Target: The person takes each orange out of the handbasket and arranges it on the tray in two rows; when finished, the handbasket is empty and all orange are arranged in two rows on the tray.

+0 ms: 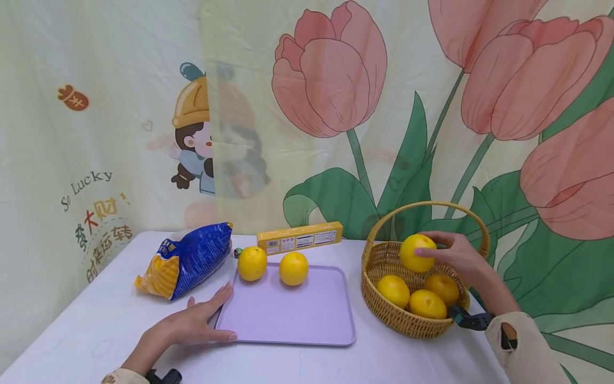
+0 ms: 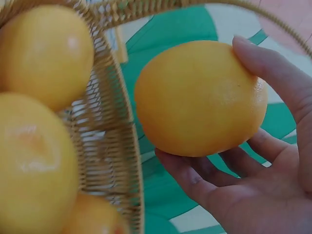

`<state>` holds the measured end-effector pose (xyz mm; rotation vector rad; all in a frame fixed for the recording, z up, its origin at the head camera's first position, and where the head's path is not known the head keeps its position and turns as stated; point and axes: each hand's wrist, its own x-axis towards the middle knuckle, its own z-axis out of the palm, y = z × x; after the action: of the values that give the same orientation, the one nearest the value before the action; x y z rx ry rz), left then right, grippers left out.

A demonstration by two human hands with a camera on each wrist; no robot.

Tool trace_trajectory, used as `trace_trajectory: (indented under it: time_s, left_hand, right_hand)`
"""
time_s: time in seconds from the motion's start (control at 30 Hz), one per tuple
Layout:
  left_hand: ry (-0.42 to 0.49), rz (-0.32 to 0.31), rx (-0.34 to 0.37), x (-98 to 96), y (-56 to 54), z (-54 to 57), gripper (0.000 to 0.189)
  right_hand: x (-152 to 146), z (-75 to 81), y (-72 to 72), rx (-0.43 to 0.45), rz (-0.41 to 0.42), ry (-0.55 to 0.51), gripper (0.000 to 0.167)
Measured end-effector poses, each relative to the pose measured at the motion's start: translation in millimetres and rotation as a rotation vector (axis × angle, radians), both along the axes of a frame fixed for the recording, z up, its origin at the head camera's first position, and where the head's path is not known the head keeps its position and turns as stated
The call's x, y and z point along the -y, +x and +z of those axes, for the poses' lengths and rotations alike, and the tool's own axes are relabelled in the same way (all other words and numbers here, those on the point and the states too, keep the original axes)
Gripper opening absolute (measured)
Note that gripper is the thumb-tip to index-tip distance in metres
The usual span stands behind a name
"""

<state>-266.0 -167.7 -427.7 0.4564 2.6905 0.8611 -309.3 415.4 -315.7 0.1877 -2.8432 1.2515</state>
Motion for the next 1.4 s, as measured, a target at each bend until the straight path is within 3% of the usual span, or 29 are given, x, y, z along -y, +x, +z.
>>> trace_trajectory:
  time_s: [0.37,0.63,1.03,1.4]
  left_hand:
    - [0.001,-0.004,-0.005,1.6,-1.1,0.2,0.118]
    - [0.007,0.001,-0.005,1.5,-0.3,-1.3,0.118]
    - [0.006,0.001,-0.024,1.1,0.2,-1.8,0.118]
    - [0.005,0.009,-0.012,0.4,-0.3,-2.9,0.117]
  right_hand:
    - [30,21.5,18.7,-0.103,0.221,-0.049,0.05]
    - [62,21.5,22.4,-0.067,0.362,-0.136,0.043]
    - [114,7.9,11.5,-0.027,0.405,-0.188,0.051]
    - [147,-34.8,-13.1,0.001,0.377,-0.231,0.058]
